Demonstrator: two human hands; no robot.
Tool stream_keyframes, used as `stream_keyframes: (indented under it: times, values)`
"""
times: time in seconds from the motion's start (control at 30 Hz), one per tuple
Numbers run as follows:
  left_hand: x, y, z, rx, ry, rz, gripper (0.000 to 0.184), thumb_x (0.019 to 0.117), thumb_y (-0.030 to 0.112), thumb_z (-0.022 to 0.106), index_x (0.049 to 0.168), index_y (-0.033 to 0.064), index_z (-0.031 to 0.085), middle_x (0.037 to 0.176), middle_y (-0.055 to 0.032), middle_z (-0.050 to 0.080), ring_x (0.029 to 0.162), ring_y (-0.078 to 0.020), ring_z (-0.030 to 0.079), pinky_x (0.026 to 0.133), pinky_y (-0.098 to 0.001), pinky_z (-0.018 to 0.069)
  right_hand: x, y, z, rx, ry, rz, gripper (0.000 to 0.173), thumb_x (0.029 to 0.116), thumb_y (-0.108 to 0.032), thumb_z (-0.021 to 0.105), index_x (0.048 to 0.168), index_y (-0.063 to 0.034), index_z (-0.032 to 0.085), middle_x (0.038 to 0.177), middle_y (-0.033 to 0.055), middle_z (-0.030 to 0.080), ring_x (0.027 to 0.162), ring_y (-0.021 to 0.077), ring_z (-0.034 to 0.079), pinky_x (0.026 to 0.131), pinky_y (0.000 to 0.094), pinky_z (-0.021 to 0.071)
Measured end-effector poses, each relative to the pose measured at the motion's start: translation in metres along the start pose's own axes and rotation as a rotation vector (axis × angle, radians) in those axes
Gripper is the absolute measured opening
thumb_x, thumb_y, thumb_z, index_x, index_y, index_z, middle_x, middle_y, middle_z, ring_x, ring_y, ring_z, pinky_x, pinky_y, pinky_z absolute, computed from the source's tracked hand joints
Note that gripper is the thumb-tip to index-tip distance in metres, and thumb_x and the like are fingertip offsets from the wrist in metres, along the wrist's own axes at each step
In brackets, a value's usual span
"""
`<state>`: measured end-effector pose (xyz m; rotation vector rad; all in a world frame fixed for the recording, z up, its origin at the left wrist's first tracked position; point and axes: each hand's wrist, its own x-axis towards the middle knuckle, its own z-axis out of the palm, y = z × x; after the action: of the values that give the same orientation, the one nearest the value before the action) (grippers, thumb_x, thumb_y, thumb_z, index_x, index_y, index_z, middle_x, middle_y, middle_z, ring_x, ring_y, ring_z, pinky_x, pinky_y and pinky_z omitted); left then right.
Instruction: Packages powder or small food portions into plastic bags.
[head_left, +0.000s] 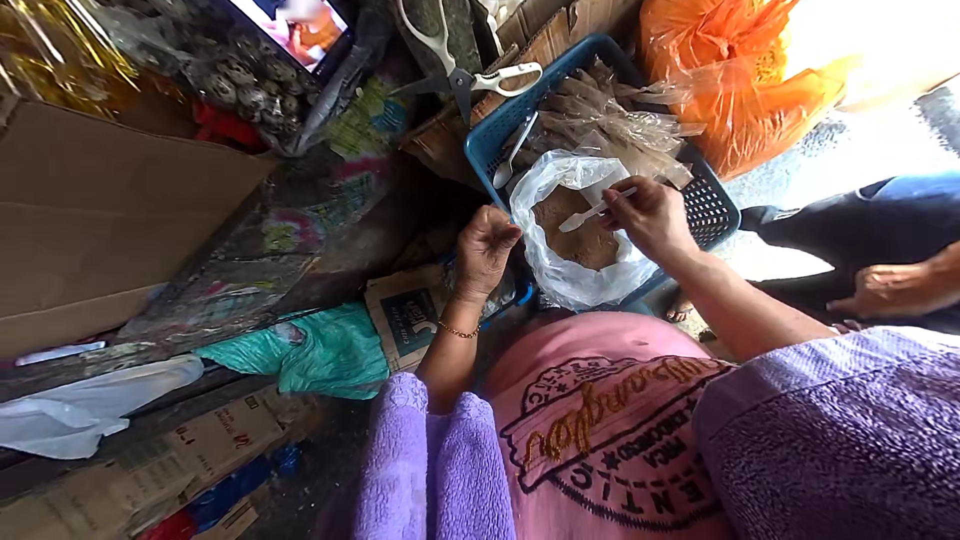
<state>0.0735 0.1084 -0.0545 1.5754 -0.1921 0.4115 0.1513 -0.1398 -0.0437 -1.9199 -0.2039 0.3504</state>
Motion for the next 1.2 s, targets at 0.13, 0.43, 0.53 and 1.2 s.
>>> stream_keyframes:
  times: [0.13,0.43,0.53,1.2]
  values:
    - [0.005,0.000,0.003,0.020,-0.049,-0.022,0.014,0.0976,0.018,0.069,0.090,0.0116,0.059,0.080,0.0106,0.058,0.074,0.0040,0.055,0.069,-0.0158,0.0483,0.000,0.010,0.019,0.052,-0.066,0.079,0.026,0.1061,-0.021,0.057,0.112,0.0031,0.064,0.084,0.0090,0.073,0.072,0.0128,0.074,0.073,0.0328,0.0637]
    - [0.013,-0.006,0.005,0.210,-0.210,-0.105,0.023,0.0949,0.019,0.073,0.085,0.0022,0.061,0.074,0.0002,0.059,0.069,-0.0029,0.056,0.067,-0.0212,0.0488,-0.009,-0.016,-0.014,0.333,-0.001,0.132,0.012,0.1053,-0.013,0.056,0.108,-0.0027,0.062,0.084,0.0024,0.074,0.071,0.0135,0.075,0.070,0.0329,0.0665]
    - [0.016,-0.006,0.005,0.307,-0.261,-0.165,0.026,0.0944,0.023,0.073,0.084,0.0022,0.061,0.071,-0.0010,0.058,0.065,-0.0049,0.054,0.064,-0.0231,0.0475,-0.012,-0.032,-0.031,0.423,0.042,0.110,0.009,0.1056,-0.012,0.055,0.104,-0.0058,0.061,0.082,0.0010,0.074,0.069,0.0137,0.075,0.067,0.0325,0.0663]
    - [0.029,0.001,0.006,0.392,-0.438,-0.300,0.030,0.0966,0.030,0.070,0.086,0.0034,0.063,0.066,-0.0009,0.056,0.060,-0.0078,0.052,0.060,-0.0285,0.0456,-0.004,-0.073,-0.055,0.570,0.022,-0.054,0.015,0.1064,-0.008,0.050,0.099,-0.0087,0.063,0.082,0.0010,0.075,0.066,0.0134,0.074,0.065,0.0304,0.0661]
